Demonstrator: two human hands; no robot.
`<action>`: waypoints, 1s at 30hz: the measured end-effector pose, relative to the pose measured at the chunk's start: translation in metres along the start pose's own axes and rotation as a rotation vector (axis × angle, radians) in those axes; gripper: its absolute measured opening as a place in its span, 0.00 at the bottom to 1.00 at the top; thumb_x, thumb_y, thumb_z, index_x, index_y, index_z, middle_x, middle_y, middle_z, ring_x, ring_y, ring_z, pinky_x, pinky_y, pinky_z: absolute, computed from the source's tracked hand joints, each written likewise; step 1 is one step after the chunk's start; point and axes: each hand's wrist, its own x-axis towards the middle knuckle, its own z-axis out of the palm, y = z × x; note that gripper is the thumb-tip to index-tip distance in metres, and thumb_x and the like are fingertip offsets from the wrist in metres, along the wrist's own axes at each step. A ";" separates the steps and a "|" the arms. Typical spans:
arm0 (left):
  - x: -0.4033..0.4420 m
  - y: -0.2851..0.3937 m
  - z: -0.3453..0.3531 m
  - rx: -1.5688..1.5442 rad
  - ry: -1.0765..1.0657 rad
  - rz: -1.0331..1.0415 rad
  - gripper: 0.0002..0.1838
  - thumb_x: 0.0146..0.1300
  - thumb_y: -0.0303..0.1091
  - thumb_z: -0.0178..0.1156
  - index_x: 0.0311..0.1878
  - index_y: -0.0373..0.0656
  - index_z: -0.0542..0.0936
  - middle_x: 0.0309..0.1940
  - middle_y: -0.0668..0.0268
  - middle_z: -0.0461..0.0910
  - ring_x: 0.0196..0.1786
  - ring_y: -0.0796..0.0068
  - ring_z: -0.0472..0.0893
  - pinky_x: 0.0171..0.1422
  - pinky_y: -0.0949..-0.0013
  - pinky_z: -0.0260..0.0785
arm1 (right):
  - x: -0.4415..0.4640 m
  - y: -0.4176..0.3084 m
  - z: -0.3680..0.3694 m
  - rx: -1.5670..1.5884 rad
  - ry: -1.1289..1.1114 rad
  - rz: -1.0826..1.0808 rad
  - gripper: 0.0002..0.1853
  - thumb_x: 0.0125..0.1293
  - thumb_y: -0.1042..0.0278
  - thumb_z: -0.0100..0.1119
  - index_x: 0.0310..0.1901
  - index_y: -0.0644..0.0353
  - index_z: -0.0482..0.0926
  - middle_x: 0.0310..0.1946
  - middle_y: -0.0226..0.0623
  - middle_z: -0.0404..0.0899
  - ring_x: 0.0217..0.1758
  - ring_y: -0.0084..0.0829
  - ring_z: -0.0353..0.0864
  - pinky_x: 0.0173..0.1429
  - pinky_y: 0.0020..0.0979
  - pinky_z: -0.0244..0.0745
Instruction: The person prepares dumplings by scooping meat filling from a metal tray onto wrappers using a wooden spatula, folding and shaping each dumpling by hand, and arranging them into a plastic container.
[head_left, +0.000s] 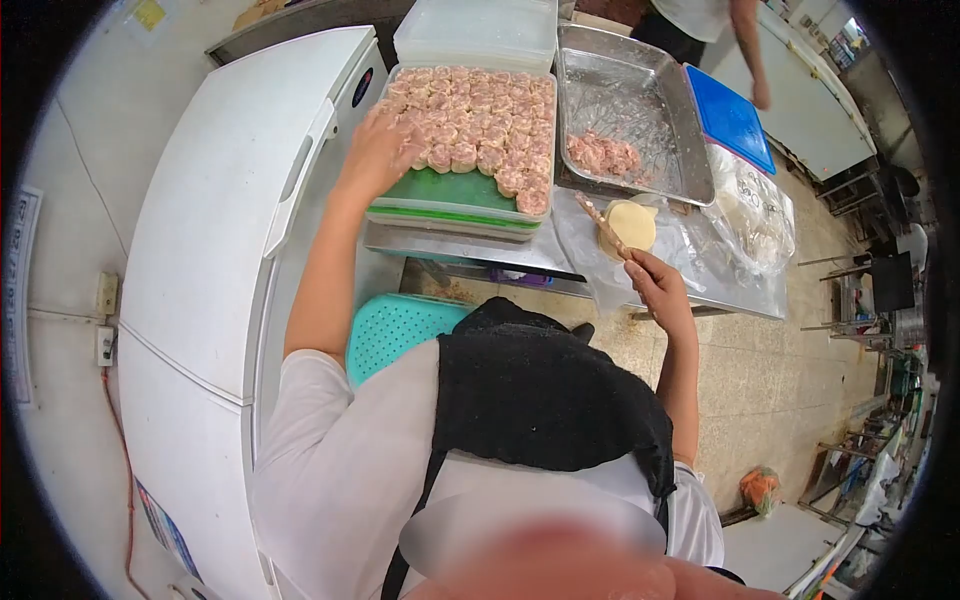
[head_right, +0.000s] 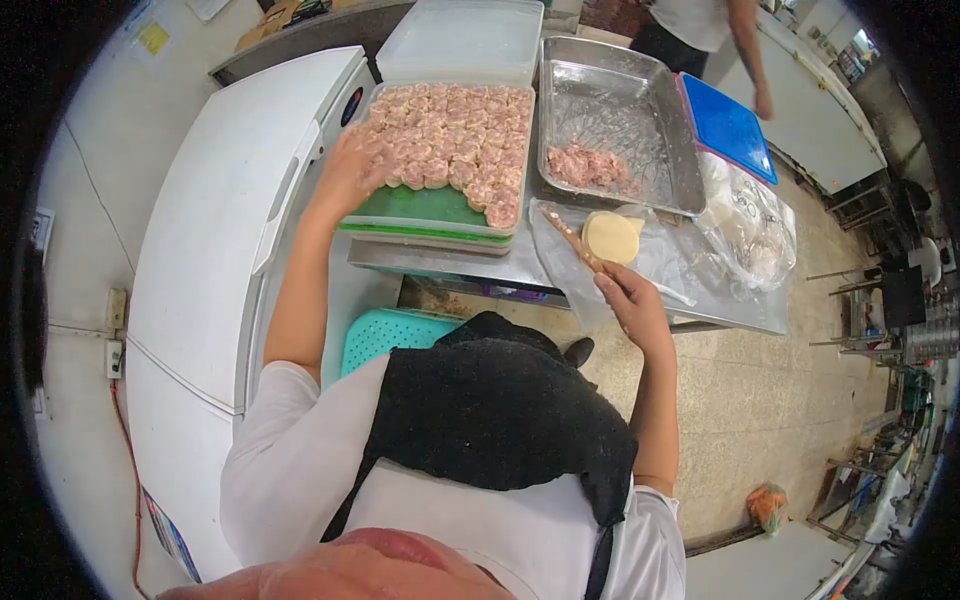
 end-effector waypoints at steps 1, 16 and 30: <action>-0.004 0.005 -0.004 0.027 -0.059 -0.028 0.17 0.57 0.39 0.64 0.49 0.43 0.79 0.60 0.54 0.72 0.67 0.48 0.64 0.70 0.51 0.56 | 0.002 0.000 0.001 -0.004 -0.007 -0.021 0.17 0.68 0.63 0.60 0.53 0.67 0.80 0.31 0.25 0.76 0.33 0.17 0.69 0.38 0.21 0.67; -0.007 0.058 0.010 0.034 -0.047 -0.031 0.22 0.55 0.43 0.67 0.52 0.47 0.80 0.61 0.56 0.72 0.66 0.49 0.66 0.71 0.51 0.56 | 0.026 -0.002 -0.050 -0.155 0.055 -0.226 0.19 0.70 0.59 0.57 0.54 0.65 0.78 0.27 0.28 0.74 0.30 0.21 0.69 0.35 0.27 0.68; 0.030 0.240 0.087 -0.758 -0.275 0.040 0.11 0.61 0.31 0.62 0.45 0.38 0.80 0.43 0.60 0.80 0.45 0.66 0.80 0.48 0.67 0.74 | 0.104 -0.003 -0.174 -0.621 0.003 -0.163 0.17 0.68 0.57 0.53 0.36 0.65 0.81 0.27 0.52 0.79 0.31 0.52 0.77 0.38 0.45 0.70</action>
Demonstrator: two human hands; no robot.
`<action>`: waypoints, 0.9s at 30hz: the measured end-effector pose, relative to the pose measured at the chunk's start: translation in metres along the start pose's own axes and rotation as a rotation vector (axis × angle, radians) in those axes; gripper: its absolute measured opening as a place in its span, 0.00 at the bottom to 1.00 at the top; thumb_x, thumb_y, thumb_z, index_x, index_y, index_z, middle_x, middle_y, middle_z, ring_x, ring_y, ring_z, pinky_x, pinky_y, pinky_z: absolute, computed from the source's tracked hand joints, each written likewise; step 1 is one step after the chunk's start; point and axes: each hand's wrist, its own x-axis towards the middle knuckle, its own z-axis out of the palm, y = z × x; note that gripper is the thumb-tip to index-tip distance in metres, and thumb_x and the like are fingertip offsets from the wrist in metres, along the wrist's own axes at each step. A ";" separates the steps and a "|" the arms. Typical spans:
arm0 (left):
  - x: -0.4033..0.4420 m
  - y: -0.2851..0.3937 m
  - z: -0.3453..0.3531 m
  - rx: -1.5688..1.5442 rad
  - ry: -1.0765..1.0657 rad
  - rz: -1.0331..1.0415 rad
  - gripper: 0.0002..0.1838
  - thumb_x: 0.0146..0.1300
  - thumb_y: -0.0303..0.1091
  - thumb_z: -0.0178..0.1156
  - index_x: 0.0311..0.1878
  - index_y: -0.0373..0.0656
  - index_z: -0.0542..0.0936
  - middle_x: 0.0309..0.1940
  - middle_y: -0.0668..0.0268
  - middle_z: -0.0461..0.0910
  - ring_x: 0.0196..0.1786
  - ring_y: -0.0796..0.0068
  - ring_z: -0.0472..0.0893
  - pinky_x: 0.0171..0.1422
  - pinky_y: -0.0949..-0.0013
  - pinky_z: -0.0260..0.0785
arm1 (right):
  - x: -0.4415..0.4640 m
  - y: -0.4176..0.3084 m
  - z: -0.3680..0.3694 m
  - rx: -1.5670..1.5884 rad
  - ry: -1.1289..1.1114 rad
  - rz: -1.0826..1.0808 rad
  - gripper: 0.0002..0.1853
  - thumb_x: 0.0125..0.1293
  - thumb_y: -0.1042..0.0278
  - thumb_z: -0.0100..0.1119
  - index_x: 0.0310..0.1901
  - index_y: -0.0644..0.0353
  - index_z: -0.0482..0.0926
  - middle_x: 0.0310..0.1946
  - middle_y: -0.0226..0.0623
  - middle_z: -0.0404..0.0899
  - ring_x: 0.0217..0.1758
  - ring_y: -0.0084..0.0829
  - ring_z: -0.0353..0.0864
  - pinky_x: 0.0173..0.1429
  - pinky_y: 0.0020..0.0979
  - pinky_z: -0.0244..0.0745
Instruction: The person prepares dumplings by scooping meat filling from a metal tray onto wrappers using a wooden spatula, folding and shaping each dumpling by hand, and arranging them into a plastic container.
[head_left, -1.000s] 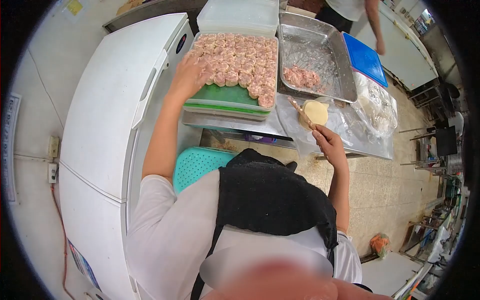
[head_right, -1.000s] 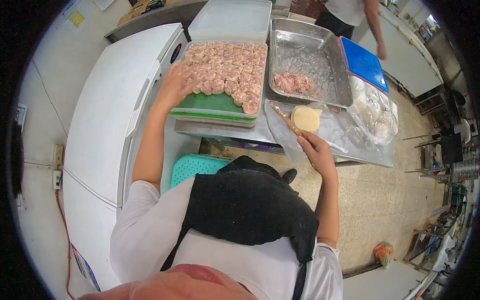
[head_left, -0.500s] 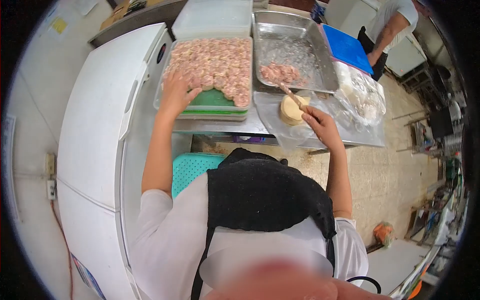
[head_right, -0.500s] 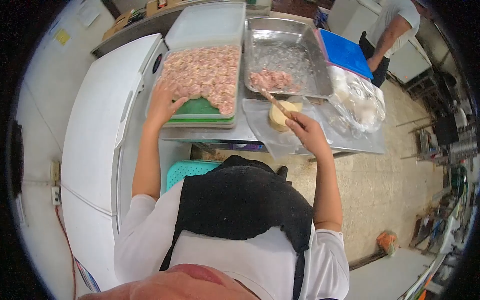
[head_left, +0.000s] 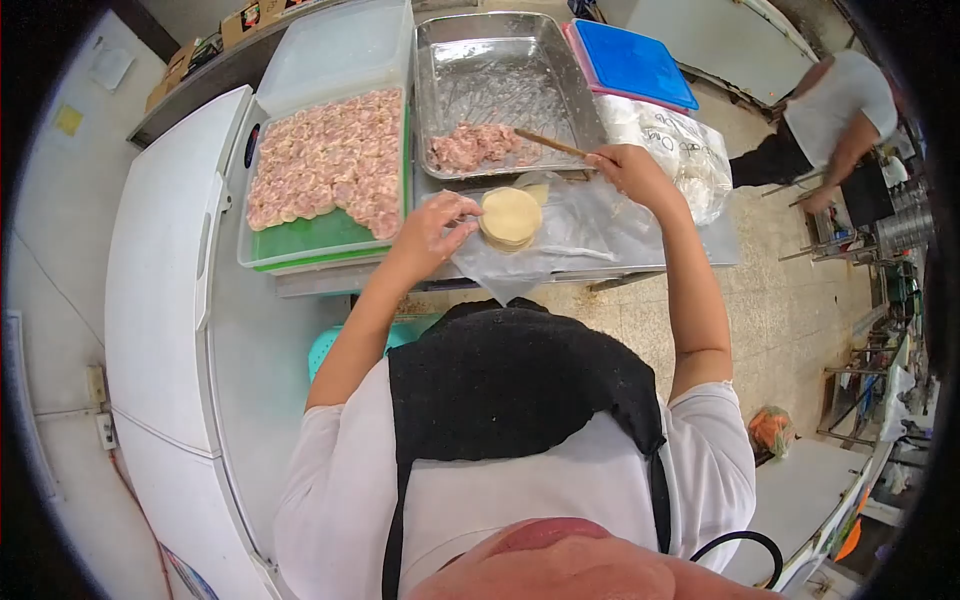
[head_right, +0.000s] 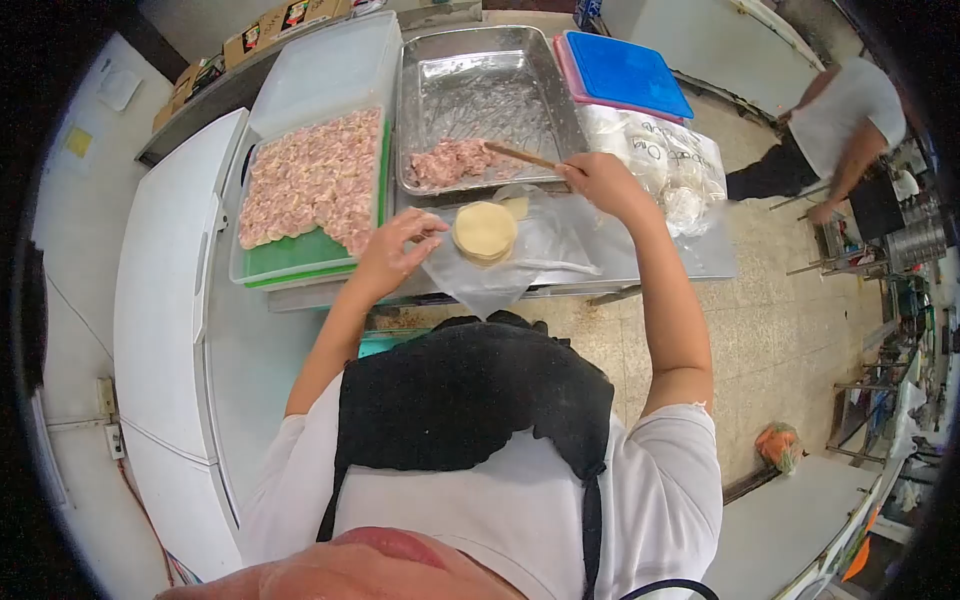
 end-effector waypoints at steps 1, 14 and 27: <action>0.009 -0.003 0.013 -0.001 -0.014 0.000 0.11 0.61 0.32 0.61 0.45 0.38 0.80 0.44 0.60 0.80 0.45 0.64 0.80 0.51 0.65 0.73 | 0.004 0.001 -0.002 0.005 -0.004 -0.001 0.17 0.68 0.57 0.53 0.36 0.65 0.81 0.27 0.52 0.79 0.31 0.52 0.77 0.38 0.45 0.70; 0.121 -0.021 0.155 0.838 -0.298 -0.187 0.11 0.59 0.31 0.53 0.41 0.37 0.82 0.43 0.56 0.81 0.46 0.61 0.81 0.47 0.56 0.73 | 0.063 0.066 -0.022 -0.164 -0.162 -0.231 0.19 0.68 0.54 0.52 0.33 0.61 0.83 0.30 0.50 0.81 0.36 0.52 0.80 0.45 0.47 0.74; 0.110 0.026 0.125 0.529 -0.099 -0.151 0.10 0.60 0.36 0.59 0.40 0.44 0.85 0.46 0.60 0.79 0.52 0.59 0.77 0.57 0.58 0.67 | 0.122 0.085 0.035 -0.420 -0.152 -0.588 0.12 0.63 0.66 0.53 0.30 0.63 0.84 0.29 0.48 0.83 0.34 0.47 0.85 0.37 0.45 0.80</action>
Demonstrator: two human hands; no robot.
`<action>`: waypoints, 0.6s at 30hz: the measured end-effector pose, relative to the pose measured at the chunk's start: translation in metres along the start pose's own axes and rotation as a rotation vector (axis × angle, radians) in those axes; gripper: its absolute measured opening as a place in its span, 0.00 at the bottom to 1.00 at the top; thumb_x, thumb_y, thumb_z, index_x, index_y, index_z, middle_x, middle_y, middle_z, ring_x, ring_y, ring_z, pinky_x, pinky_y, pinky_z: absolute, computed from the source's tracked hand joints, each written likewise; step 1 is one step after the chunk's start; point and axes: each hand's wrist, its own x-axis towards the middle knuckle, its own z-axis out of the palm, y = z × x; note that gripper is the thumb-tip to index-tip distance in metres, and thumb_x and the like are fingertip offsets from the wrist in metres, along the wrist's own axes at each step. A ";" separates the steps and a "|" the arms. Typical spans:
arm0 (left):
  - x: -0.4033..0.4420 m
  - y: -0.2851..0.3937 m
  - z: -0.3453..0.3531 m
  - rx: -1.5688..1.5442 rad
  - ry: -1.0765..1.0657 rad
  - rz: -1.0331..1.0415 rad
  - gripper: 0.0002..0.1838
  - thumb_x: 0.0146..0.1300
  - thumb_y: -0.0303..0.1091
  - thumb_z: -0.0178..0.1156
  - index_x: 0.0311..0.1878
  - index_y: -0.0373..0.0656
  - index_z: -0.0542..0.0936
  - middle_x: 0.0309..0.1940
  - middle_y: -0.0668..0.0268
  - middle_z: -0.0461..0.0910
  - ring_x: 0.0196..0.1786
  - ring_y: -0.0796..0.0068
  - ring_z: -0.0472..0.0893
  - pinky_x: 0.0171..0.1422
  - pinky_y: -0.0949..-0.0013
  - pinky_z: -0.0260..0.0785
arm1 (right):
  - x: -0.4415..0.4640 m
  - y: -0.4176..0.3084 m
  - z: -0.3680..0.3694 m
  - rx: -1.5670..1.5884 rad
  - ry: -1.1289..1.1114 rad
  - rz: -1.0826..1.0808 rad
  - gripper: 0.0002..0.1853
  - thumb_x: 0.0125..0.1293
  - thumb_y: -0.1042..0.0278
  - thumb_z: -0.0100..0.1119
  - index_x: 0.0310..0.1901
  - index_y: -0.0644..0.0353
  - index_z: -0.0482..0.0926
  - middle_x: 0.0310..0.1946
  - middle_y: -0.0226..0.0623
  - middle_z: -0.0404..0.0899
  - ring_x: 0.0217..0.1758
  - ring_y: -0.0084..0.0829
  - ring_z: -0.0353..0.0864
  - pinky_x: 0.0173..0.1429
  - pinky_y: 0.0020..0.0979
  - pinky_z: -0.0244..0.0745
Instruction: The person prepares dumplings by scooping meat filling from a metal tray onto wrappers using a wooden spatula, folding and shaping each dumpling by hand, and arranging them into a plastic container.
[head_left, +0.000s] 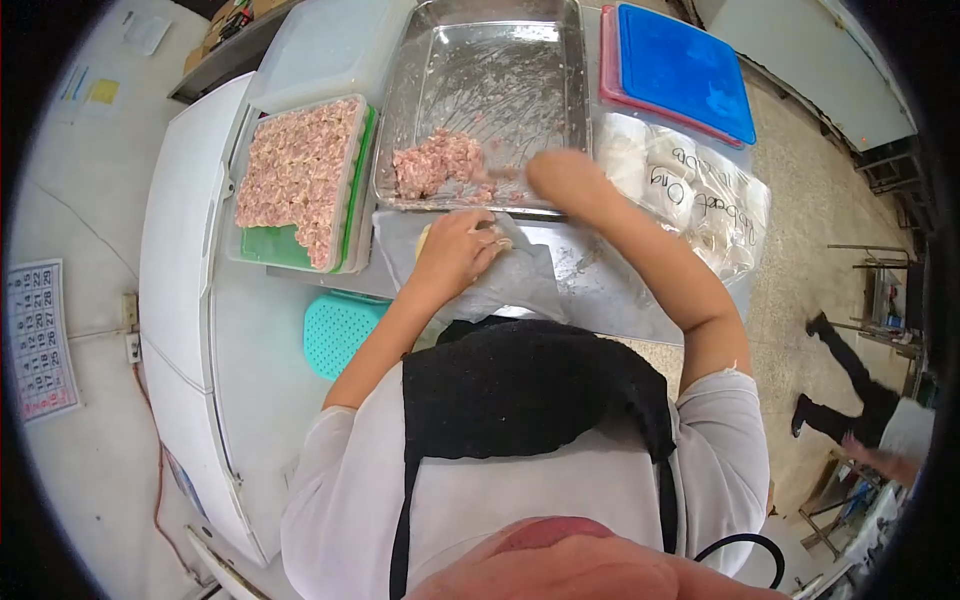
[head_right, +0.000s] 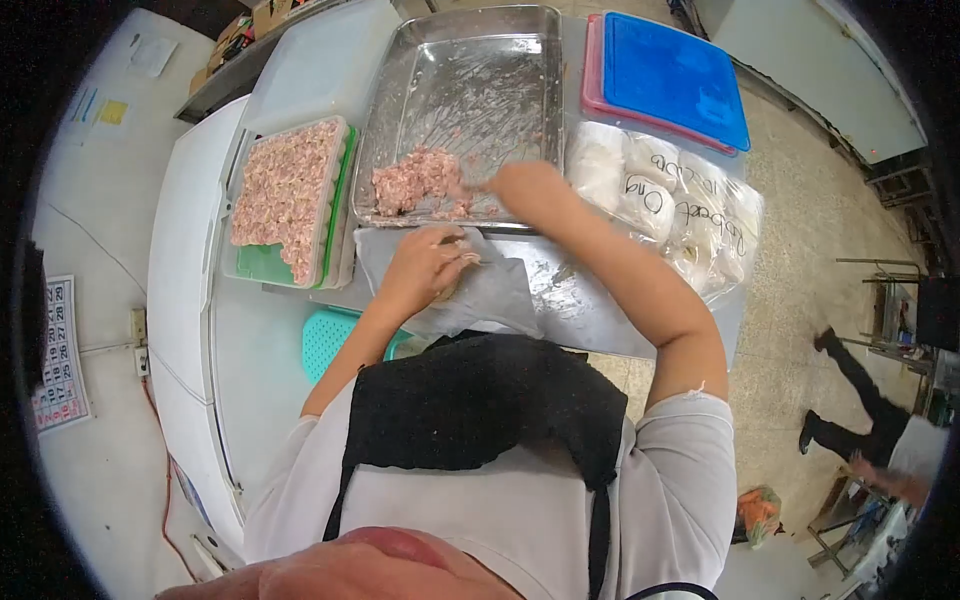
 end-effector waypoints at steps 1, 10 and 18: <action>-0.001 0.002 -0.008 -0.109 0.032 -0.024 0.11 0.61 0.36 0.58 0.42 0.42 0.84 0.47 0.59 0.79 0.55 0.58 0.76 0.62 0.59 0.66 | -0.008 -0.008 -0.003 0.023 -0.013 -0.107 0.11 0.61 0.67 0.53 0.30 0.63 0.84 0.29 0.48 0.83 0.34 0.47 0.85 0.37 0.44 0.80; -0.023 -0.014 -0.051 -1.676 0.330 -0.472 0.13 0.66 0.33 0.57 0.50 0.35 0.78 0.53 0.52 0.78 0.59 0.60 0.76 0.65 0.59 0.66 | 0.022 0.044 0.001 -0.133 0.155 0.001 0.08 0.57 0.71 0.55 0.29 0.60 0.84 0.29 0.46 0.83 0.35 0.45 0.85 0.37 0.43 0.80; -0.046 -0.043 -0.037 -1.924 0.549 -0.415 0.16 0.70 0.36 0.54 0.54 0.36 0.73 0.47 0.51 0.80 0.49 0.64 0.82 0.51 0.63 0.77 | 0.034 0.032 -0.028 -0.056 -0.223 0.049 0.10 0.58 0.71 0.52 0.30 0.64 0.83 0.31 0.50 0.83 0.37 0.47 0.85 0.39 0.44 0.80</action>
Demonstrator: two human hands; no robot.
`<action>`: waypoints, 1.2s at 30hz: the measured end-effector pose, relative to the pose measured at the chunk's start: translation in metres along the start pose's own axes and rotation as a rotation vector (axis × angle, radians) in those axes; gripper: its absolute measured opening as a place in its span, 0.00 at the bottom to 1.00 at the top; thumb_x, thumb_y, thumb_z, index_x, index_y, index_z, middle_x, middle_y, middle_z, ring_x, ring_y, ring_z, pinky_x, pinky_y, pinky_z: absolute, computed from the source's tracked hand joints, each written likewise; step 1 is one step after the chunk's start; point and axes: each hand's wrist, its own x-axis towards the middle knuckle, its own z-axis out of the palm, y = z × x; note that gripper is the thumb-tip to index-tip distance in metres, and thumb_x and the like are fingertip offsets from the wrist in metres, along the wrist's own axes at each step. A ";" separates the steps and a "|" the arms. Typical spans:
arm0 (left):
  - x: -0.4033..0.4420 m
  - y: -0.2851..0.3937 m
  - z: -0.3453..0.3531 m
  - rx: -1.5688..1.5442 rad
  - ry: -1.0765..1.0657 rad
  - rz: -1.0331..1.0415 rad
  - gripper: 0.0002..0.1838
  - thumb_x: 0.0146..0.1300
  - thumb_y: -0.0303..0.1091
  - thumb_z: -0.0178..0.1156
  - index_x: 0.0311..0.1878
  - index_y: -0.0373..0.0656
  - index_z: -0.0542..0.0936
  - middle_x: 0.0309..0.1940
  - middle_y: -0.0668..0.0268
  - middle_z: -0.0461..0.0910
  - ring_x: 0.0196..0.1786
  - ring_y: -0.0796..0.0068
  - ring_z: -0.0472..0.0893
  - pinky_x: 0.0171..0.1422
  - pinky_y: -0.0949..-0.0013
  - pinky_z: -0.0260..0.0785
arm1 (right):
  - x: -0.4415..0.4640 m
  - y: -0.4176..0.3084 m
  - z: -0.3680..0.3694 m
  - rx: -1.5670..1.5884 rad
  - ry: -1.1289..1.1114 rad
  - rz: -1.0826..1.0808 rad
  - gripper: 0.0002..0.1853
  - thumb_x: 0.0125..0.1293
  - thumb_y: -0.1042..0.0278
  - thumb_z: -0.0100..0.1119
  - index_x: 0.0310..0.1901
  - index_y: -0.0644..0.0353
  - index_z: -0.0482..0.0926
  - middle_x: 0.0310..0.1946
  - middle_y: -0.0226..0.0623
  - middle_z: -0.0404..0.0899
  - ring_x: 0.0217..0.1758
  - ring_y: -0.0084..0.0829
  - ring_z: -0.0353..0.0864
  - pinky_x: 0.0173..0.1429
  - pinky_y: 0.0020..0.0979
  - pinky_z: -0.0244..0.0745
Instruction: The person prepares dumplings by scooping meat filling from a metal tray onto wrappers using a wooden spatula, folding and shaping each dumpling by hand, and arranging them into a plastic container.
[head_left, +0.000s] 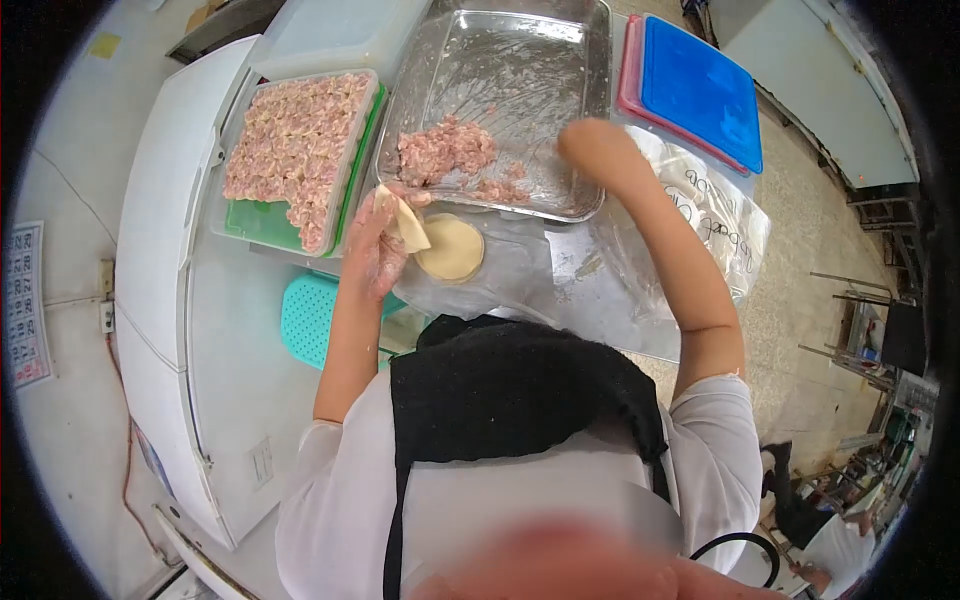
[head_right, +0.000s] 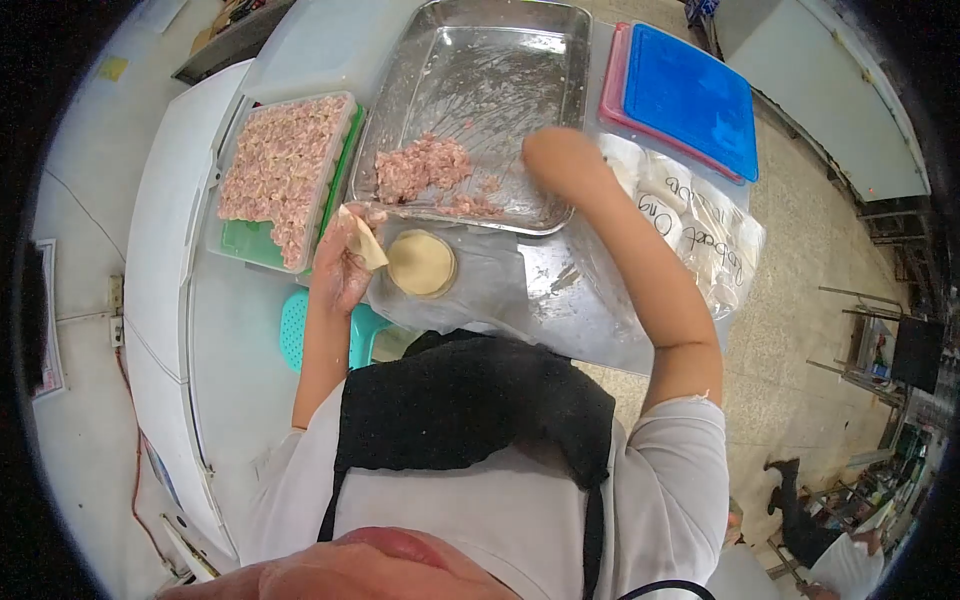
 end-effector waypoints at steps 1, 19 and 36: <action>0.000 0.002 -0.001 0.009 0.028 -0.035 0.15 0.70 0.36 0.55 0.54 0.37 0.73 0.46 0.54 0.81 0.46 0.66 0.82 0.49 0.67 0.78 | 0.019 0.015 0.013 0.006 0.196 0.008 0.09 0.58 0.72 0.52 0.30 0.64 0.83 0.31 0.50 0.83 0.37 0.47 0.85 0.39 0.44 0.80; 0.009 0.052 -0.035 1.578 -0.366 0.208 0.11 0.68 0.32 0.51 0.49 0.41 0.80 0.46 0.56 0.81 0.50 0.53 0.79 0.56 0.60 0.71 | -0.055 -0.073 -0.002 -0.137 0.004 0.045 0.10 0.58 0.68 0.53 0.25 0.61 0.83 0.26 0.48 0.82 0.31 0.46 0.84 0.35 0.44 0.79; 0.018 0.034 -0.062 1.132 -0.470 0.144 0.14 0.70 0.31 0.49 0.54 0.39 0.77 0.49 0.54 0.80 0.52 0.54 0.79 0.58 0.60 0.70 | -0.024 -0.106 0.017 0.052 0.052 0.190 0.19 0.69 0.55 0.51 0.30 0.60 0.83 0.27 0.50 0.81 0.31 0.52 0.80 0.37 0.48 0.74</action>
